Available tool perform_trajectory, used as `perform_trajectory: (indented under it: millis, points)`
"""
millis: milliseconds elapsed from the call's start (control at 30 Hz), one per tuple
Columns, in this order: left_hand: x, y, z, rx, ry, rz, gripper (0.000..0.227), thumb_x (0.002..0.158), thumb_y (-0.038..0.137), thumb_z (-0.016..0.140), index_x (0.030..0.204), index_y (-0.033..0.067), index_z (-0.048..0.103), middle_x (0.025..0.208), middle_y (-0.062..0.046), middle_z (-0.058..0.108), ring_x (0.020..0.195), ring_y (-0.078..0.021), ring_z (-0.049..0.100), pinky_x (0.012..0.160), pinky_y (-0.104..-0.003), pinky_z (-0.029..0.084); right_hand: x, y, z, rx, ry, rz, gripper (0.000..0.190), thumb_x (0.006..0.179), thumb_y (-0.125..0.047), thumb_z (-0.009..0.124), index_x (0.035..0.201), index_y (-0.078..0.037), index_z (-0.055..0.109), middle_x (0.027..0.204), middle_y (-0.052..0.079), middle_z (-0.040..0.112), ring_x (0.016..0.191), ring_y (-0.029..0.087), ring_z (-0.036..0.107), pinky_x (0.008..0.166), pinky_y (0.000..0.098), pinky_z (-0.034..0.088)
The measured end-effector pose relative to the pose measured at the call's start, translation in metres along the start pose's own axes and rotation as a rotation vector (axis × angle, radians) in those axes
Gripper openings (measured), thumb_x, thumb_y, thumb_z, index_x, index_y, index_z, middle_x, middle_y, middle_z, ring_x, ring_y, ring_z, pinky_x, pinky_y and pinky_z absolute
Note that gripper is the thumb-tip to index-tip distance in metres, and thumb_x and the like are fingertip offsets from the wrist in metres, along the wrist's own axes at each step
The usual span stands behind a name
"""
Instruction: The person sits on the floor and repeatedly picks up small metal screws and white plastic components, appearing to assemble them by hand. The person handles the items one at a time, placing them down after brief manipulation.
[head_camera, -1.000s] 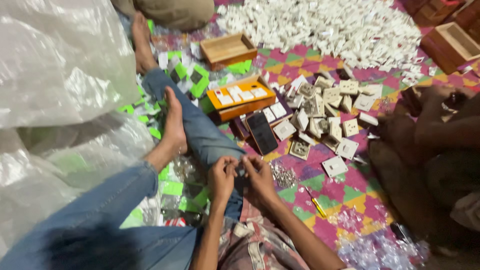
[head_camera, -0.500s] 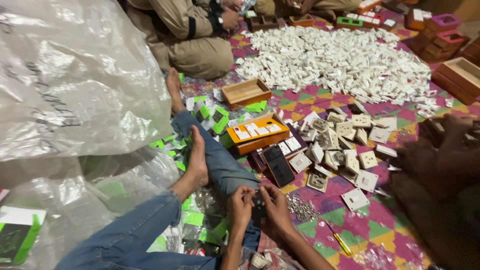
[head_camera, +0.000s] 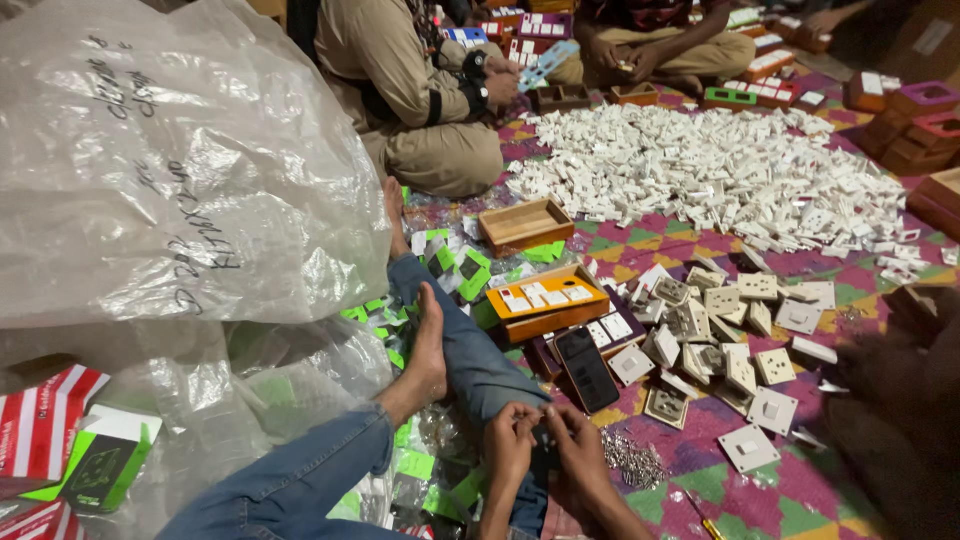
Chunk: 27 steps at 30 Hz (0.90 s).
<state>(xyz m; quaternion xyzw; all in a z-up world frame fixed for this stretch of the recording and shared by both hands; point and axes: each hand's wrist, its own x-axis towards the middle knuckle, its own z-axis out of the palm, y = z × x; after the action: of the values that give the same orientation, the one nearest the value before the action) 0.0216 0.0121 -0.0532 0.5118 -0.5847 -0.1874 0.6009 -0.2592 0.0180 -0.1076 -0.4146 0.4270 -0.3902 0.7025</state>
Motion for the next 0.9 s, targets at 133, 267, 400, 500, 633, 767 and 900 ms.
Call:
perform_trajectory:
  millis: [133, 267, 400, 500, 633, 767, 900]
  points:
    - [0.0, 0.016, -0.005, 0.16, -0.036, 0.088, 0.079, 0.1, 0.007, 0.041, 0.162, 0.0007, -0.008, 0.173, -0.014, -0.01, 0.159, -0.0266, -0.009, 0.126, -0.038, -0.003, 0.009, 0.018, -0.012, -0.06, -0.063, -0.041, 0.02, 0.096, -0.015, 0.067, 0.1, 0.003, 0.075, 0.084, 0.006, 0.072, 0.075, 0.012, 0.062, 0.065, 0.0285, 0.048]
    - [0.006, 0.032, 0.002, -0.568, 0.245, -0.531, 0.071, 0.104, 0.026, 0.027, 0.169, 0.014, 0.001, 0.173, -0.003, -0.005, 0.156, -0.0194, -0.005, 0.121, -0.035, 0.004, 0.037, 0.045, -0.031, -0.299, -0.059, -0.156, 0.018, 0.094, -0.014, 0.07, 0.1, 0.001, 0.077, 0.085, 0.007, 0.075, 0.076, 0.011, 0.065, 0.069, 0.0268, 0.05]
    - [0.007, 0.028, -0.01, 0.173, -0.025, 0.017, 0.084, 0.092, 0.002, 0.042, 0.162, 0.0008, -0.006, 0.173, -0.015, -0.009, 0.159, -0.0286, -0.008, 0.125, -0.038, -0.002, 0.063, 0.061, -0.039, -0.262, -0.093, -0.242, 0.016, 0.091, -0.011, 0.071, 0.099, 0.002, 0.076, 0.088, 0.007, 0.078, 0.082, 0.013, 0.071, 0.075, 0.0272, 0.056]
    - [-0.009, 0.013, -0.007, 0.297, -0.014, 0.224, 0.104, 0.085, 0.013, 0.063, 0.159, -0.0029, -0.009, 0.169, -0.019, -0.007, 0.156, -0.0296, -0.005, 0.123, -0.039, 0.0, 0.057, 0.072, -0.047, -0.16, -0.079, -0.223, 0.018, 0.088, -0.009, 0.073, 0.101, 0.003, 0.074, 0.09, 0.009, 0.077, 0.084, 0.015, 0.07, 0.076, 0.029, 0.056]
    - [-0.002, 0.005, -0.006, -0.013, 0.035, -0.061, 0.086, 0.099, 0.02, 0.046, 0.163, -0.002, -0.006, 0.174, -0.02, -0.005, 0.159, -0.0292, -0.007, 0.126, -0.039, -0.001, 0.062, 0.062, -0.039, -0.15, -0.05, -0.235, 0.021, 0.086, -0.011, 0.074, 0.104, 0.0, 0.074, 0.092, 0.008, 0.078, 0.087, 0.015, 0.073, 0.076, 0.0284, 0.057]
    - [-0.008, 0.004, -0.013, 0.236, -0.046, 0.186, 0.075, 0.108, 0.018, 0.04, 0.162, -0.0051, -0.007, 0.174, -0.024, -0.006, 0.162, -0.0328, -0.007, 0.129, -0.041, -0.001, 0.058, 0.065, -0.044, -0.21, -0.04, -0.138, 0.022, 0.092, -0.015, 0.072, 0.106, 0.001, 0.078, 0.091, 0.01, 0.078, 0.084, 0.015, 0.07, 0.075, 0.0294, 0.055]
    - [-0.003, 0.008, -0.009, 0.041, 0.005, 0.022, 0.071, 0.109, 0.021, 0.034, 0.164, -0.0023, -0.005, 0.175, -0.023, -0.006, 0.162, -0.0328, -0.009, 0.128, -0.04, -0.002, 0.058, 0.066, -0.045, -0.314, -0.046, -0.162, 0.02, 0.096, -0.012, 0.076, 0.108, 0.004, 0.076, 0.09, 0.017, 0.073, 0.08, 0.019, 0.062, 0.071, 0.0341, 0.047]
